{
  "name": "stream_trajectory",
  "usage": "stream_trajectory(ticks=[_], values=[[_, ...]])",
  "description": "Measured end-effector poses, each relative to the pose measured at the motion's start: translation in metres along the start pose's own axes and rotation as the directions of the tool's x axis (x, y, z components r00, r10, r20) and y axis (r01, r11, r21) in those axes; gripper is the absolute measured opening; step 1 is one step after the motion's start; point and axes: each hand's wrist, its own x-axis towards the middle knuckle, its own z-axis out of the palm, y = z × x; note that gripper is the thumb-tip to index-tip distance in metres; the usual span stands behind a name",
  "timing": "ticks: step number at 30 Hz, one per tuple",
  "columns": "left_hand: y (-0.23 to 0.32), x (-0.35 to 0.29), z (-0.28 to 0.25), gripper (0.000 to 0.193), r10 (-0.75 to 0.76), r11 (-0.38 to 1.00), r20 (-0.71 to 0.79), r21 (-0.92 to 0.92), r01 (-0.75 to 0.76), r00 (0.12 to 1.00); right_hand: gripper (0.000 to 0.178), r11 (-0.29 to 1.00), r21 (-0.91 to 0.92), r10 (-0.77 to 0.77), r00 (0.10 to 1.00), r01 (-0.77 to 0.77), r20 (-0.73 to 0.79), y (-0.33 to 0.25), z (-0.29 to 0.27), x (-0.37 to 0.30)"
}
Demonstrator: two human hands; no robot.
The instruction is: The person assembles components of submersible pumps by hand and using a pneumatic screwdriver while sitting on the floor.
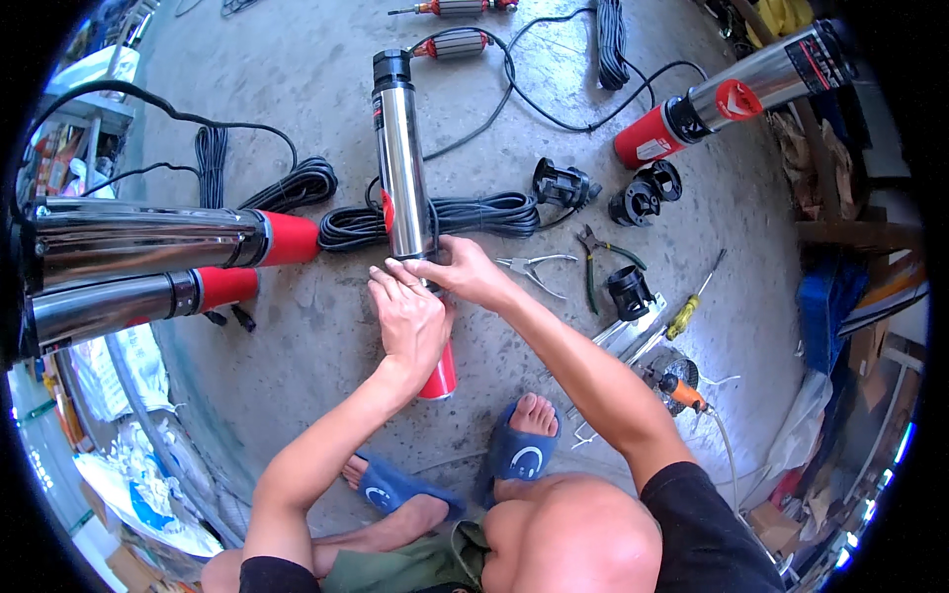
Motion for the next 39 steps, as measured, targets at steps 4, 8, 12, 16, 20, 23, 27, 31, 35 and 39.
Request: stream_trajectory(ticks=[4, 8, 12, 16, 20, 23, 27, 31, 35, 39], values=[[-0.028, 0.000, -0.005, 0.057, -0.199, 0.678, -0.063, -0.729, 0.091, 0.978, 0.045, 0.987, -0.055, -0.159, 0.979, 0.152, -0.132, 0.011, 0.009, -0.007], [-0.089, 0.025, 0.023, 0.041, 0.165, -0.383, 0.504, -0.759, 0.526, 0.848, 0.051, 0.992, -0.066, -0.115, 0.992, 0.111, -0.057, -0.002, 0.010, -0.007], [-0.064, 0.035, 0.053, 0.056, 0.266, -0.521, 0.447, -0.679, 0.518, 0.854, 0.057, 0.956, -0.232, -0.157, 0.982, 0.177, 0.100, 0.002, -0.025, 0.002], [-0.031, 0.030, 0.050, 0.055, 0.105, -0.580, 0.504, -0.669, 0.465, 0.857, 0.041, 0.837, -0.546, -0.257, 0.904, 0.031, -0.343, -0.021, -0.030, -0.068], [-0.029, 0.024, 0.051, 0.061, 0.018, -0.620, 0.552, -0.648, 0.442, 0.834, 0.018, 0.812, -0.580, -0.394, 0.674, -0.062, -0.625, 0.009, -0.076, -0.211], [-0.014, 0.021, 0.047, 0.060, 0.037, -0.616, 0.547, -0.647, 0.450, 0.836, 0.022, 0.672, -0.434, -0.184, 0.433, -0.600, -0.883, 0.073, -0.151, -0.324], [-0.008, 0.024, 0.044, 0.060, 0.002, -0.618, 0.554, -0.654, 0.437, 0.833, 0.030, 0.341, -0.205, 0.219, 0.289, -0.918, -0.932, 0.108, -0.207, -0.356], [-0.015, 0.024, 0.048, 0.059, -0.010, -0.661, 0.541, -0.635, 0.400, 0.841, 0.039, 0.235, 0.031, 0.401, 0.068, -0.971, -0.914, 0.143, -0.225, -0.333], [-0.018, 0.024, 0.050, 0.068, -0.027, -0.658, 0.546, -0.641, 0.396, 0.838, 0.033, 0.302, -0.106, 0.284, 0.196, -0.947, -0.938, 0.150, -0.219, -0.339], [-0.015, 0.025, 0.041, 0.065, -0.004, -0.650, 0.533, -0.645, 0.402, 0.846, 0.036, 0.200, -0.259, 0.296, 0.310, -0.945, -0.903, 0.143, -0.239, -0.362]])
